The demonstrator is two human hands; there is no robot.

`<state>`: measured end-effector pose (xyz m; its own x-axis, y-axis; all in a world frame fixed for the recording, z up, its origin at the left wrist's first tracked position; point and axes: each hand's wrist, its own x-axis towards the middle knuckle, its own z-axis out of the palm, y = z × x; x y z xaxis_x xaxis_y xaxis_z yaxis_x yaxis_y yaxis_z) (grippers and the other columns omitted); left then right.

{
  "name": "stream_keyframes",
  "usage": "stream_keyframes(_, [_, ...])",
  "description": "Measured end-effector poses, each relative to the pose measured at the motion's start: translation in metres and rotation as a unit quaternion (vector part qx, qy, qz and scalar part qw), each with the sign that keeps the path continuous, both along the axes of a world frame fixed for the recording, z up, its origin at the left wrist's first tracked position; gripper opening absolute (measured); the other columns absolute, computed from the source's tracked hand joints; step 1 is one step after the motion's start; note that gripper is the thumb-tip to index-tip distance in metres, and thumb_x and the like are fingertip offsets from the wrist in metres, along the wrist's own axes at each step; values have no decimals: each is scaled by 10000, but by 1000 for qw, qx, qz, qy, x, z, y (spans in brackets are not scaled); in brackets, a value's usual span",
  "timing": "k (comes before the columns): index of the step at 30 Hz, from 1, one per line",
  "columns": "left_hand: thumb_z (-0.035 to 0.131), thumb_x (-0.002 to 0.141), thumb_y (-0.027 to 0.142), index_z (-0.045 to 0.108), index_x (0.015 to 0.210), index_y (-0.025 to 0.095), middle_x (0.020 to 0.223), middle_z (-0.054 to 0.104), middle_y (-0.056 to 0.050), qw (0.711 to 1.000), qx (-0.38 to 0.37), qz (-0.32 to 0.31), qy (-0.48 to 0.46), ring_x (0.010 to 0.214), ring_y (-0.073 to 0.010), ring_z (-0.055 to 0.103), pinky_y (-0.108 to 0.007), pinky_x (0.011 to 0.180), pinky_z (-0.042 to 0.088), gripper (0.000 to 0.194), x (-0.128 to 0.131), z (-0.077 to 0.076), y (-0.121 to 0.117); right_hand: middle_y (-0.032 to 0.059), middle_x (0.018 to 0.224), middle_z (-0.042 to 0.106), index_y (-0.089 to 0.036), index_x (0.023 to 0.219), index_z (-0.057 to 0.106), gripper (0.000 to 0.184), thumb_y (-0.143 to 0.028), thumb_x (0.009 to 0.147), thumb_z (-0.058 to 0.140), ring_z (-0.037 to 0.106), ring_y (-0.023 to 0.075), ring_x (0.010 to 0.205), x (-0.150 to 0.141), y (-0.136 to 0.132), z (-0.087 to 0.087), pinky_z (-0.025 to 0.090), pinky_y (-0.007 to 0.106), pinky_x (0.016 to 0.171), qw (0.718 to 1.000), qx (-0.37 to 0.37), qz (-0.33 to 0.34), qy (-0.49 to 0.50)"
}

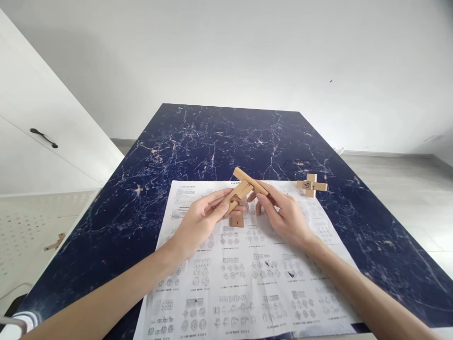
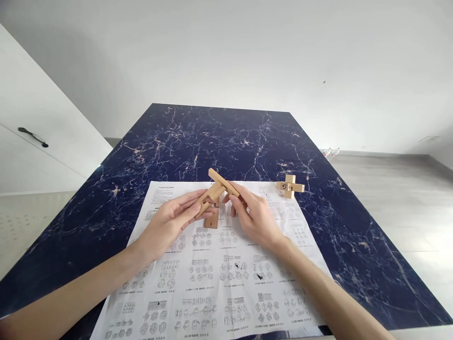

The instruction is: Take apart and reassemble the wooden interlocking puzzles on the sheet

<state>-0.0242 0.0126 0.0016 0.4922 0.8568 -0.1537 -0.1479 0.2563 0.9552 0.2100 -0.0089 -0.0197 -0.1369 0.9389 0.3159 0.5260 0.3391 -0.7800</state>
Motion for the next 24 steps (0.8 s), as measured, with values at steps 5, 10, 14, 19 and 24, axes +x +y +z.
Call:
stream_keyframes(5, [710, 1049, 373, 663, 1447, 183, 1439, 737, -116, 1000, 2, 1, -1, 1235, -294, 765, -455, 1176, 548, 444, 0, 2, -2, 53, 1021, 797, -241, 1540, 579, 434, -277, 1121, 470, 683, 165, 692, 2, -1, -7, 568, 318, 673, 995, 76, -2, -58])
stream_keyframes(10, [710, 1046, 372, 684, 1413, 185, 1417, 749, -114, 1000, 4, 1, -1, 1206, -295, 778, -467, 1166, 552, 413, 1, 2, -2, 70, 1051, 808, -241, 1603, 529, 493, -204, 1115, 467, 749, 181, 788, 6, -1, -11, 608, 304, 702, 983, 151, 5, -104])
stream_keyframes(14, [734, 1026, 373, 705, 1393, 191, 1398, 760, -116, 1000, 4, 5, -13, 1213, -309, 773, -494, 1175, 544, 410, 0, 1, -3, 81, 1060, 808, -229, 1606, 529, 493, -204, 1117, 475, 739, 177, 732, 7, -2, -9, 580, 288, 608, 976, 173, -2, -135])
stream_keyframes(19, [727, 1031, 350, 707, 1382, 181, 1378, 767, -119, 1000, 0, 17, -14, 1185, -294, 783, -483, 1164, 554, 390, 2, 2, -6, 68, 1014, 796, -242, 1620, 507, 498, -210, 1126, 457, 712, 172, 691, 7, -4, -7, 583, 294, 609, 976, 162, -1, -145])
stream_keyframes(24, [712, 1038, 347, 712, 1372, 184, 1366, 770, -119, 1000, 14, 28, 2, 1157, -282, 789, -474, 1146, 565, 372, 2, 3, -6, 61, 928, 778, -245, 1638, 498, 507, -241, 1133, 449, 694, 186, 657, 2, -6, -5, 566, 312, 582, 973, 156, -8, -168])
